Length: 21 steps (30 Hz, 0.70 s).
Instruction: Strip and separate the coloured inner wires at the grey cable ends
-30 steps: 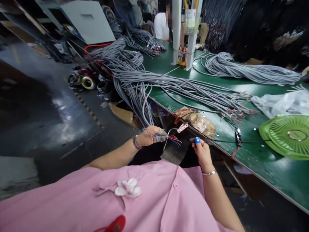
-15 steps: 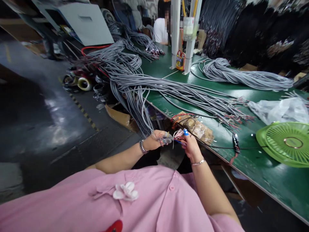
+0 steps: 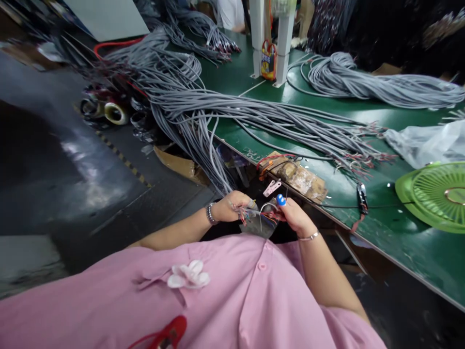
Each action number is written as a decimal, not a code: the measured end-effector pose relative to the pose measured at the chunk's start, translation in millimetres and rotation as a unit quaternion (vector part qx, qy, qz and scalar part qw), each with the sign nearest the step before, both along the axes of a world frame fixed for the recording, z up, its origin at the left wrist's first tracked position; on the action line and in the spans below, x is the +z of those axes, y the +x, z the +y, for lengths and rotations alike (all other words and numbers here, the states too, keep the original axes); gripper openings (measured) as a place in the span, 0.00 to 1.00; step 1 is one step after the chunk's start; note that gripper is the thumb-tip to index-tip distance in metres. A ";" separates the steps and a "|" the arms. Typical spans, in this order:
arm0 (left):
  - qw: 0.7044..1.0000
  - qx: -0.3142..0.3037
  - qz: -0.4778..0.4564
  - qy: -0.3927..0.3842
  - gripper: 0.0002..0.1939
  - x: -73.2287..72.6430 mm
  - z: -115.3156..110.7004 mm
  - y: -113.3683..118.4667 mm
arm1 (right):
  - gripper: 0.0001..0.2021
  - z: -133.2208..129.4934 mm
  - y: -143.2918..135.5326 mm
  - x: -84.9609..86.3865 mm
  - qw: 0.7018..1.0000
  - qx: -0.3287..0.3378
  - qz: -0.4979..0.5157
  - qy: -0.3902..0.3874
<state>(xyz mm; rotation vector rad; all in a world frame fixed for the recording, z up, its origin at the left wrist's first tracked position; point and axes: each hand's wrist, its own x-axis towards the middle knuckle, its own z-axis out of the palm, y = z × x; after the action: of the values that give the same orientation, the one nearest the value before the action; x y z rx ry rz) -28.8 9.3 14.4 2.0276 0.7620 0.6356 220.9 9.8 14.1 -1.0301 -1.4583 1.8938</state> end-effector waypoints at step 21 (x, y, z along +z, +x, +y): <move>0.995 -0.079 0.051 -0.022 0.05 -6.7 -16.1 -22.2 | 0.19 -14.4 5.6 -25.6 0.976 -0.164 -0.111 0.094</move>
<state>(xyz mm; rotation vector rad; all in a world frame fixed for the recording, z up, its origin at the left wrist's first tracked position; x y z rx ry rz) -51.0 -6.7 7.7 2.0689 0.6605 0.4232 226.5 -4.6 -11.5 -1.3308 -1.4505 1.4188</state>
